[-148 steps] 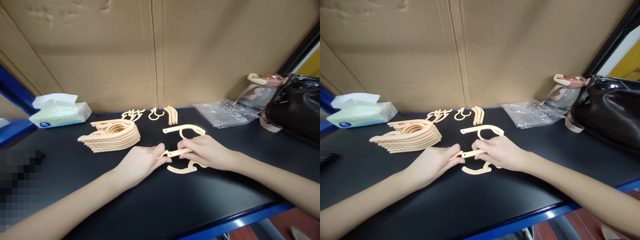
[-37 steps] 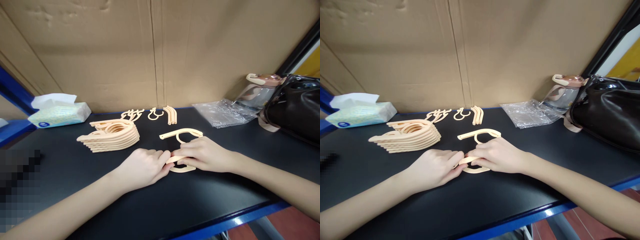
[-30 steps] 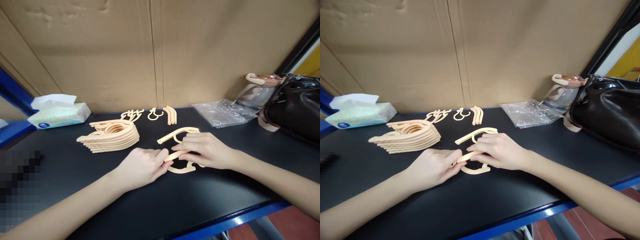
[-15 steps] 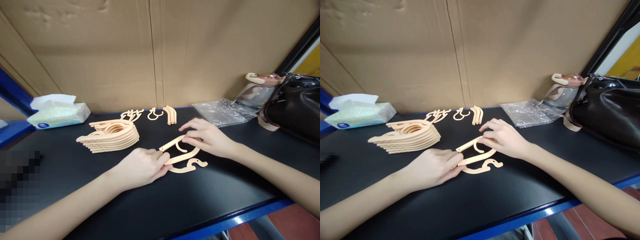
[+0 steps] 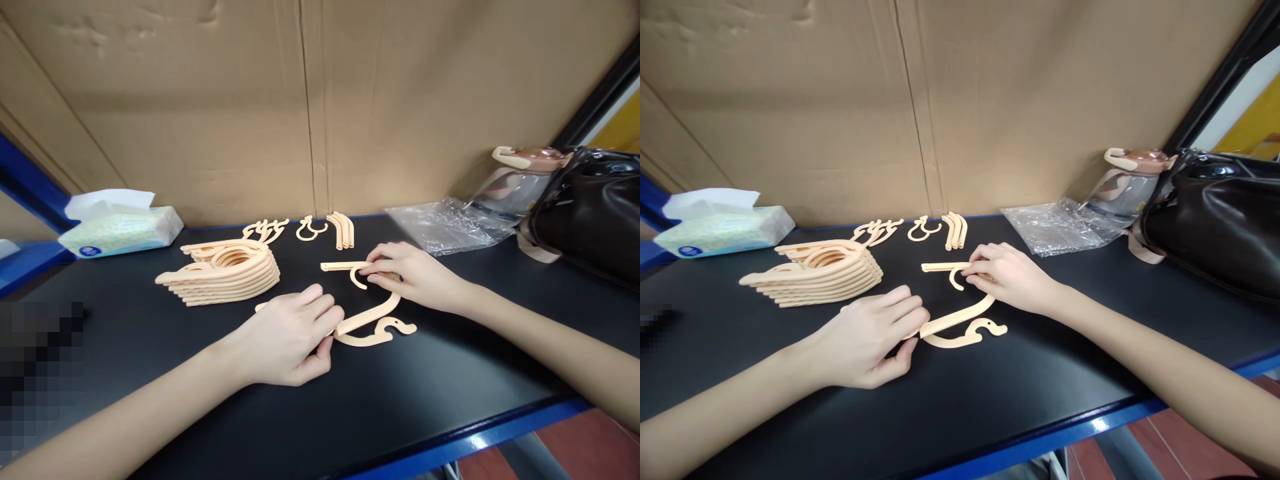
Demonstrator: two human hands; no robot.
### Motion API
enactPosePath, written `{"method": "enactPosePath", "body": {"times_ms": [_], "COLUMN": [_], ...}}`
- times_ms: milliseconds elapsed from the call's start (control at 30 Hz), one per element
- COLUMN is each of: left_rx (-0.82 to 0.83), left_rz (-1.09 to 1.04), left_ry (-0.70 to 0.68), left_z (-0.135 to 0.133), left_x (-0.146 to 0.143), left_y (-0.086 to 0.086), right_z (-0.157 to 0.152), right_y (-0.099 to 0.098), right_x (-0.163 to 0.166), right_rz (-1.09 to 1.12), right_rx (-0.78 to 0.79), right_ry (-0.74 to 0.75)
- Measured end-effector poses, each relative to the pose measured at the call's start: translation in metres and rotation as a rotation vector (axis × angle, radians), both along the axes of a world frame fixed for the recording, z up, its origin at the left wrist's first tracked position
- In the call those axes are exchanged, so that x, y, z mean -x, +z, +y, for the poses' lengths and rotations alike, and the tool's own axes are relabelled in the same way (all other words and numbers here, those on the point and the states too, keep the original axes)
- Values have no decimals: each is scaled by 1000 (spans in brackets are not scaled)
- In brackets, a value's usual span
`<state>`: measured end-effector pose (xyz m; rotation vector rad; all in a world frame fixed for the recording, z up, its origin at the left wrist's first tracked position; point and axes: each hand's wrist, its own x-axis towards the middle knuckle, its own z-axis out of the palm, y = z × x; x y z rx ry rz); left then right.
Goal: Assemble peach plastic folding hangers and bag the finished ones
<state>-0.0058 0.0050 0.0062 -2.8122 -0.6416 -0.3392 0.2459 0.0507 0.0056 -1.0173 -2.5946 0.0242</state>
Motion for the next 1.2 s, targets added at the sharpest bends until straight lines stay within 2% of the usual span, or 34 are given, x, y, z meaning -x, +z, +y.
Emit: {"method": "enactPosePath", "body": {"times_ms": [133,367,633,867,1200], "left_rx": [39,-32,54,119,190], "left_rz": [9,-94,-135,-123,-151], "left_ry": [-4,55,135,120,17], "left_z": [2,4,8,7,6], "left_x": [0,1,2,2,1], "left_y": [1,-4,-9,-7,-3], "right_z": [3,4,4,5,5], "right_y": [-2,-7,-11,-12,-13], "right_x": [-1,-2,1,2,1], "right_rz": [4,-15,-13,-19,-14], "right_rx": [-8,-24,-27,-40,-20], "right_ry": [-24,-97,-175,-197,-205]}}
